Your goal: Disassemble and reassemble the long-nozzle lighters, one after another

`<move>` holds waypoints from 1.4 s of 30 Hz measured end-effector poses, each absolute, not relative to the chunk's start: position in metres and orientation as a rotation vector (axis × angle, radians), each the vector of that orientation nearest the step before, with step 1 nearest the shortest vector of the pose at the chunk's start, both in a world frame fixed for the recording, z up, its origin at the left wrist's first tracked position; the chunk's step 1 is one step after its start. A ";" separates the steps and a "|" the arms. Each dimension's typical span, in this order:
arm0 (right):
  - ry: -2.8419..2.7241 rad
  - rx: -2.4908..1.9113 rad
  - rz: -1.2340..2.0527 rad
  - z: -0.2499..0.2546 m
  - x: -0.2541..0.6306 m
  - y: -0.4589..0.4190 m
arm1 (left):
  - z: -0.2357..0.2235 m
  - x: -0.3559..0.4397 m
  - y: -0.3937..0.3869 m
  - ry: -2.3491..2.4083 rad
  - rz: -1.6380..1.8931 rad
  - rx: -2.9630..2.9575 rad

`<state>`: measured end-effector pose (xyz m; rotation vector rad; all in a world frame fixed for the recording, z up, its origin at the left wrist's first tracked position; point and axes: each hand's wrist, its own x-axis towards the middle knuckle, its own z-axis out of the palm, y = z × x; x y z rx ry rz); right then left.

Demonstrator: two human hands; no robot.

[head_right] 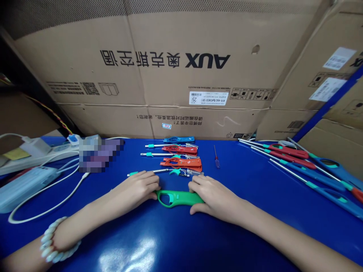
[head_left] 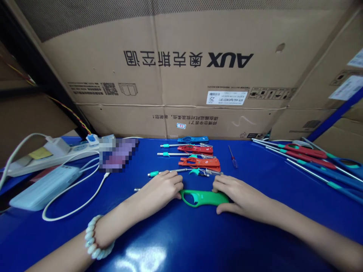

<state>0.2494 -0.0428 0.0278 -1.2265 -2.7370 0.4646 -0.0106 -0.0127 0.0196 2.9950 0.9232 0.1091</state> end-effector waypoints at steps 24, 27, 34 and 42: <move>-2.593 -1.317 0.454 0.020 0.247 -0.047 | 0.022 -0.012 -0.021 0.983 0.354 2.773; -2.605 -1.289 0.319 0.019 0.247 -0.047 | 0.021 -0.011 -0.024 1.037 0.386 2.862; -2.573 -1.031 -0.192 0.008 0.242 -0.053 | 0.020 -0.004 -0.035 0.952 0.648 3.115; -2.561 -1.021 -0.443 0.005 0.233 -0.055 | 0.014 -0.002 -0.036 0.922 0.750 3.195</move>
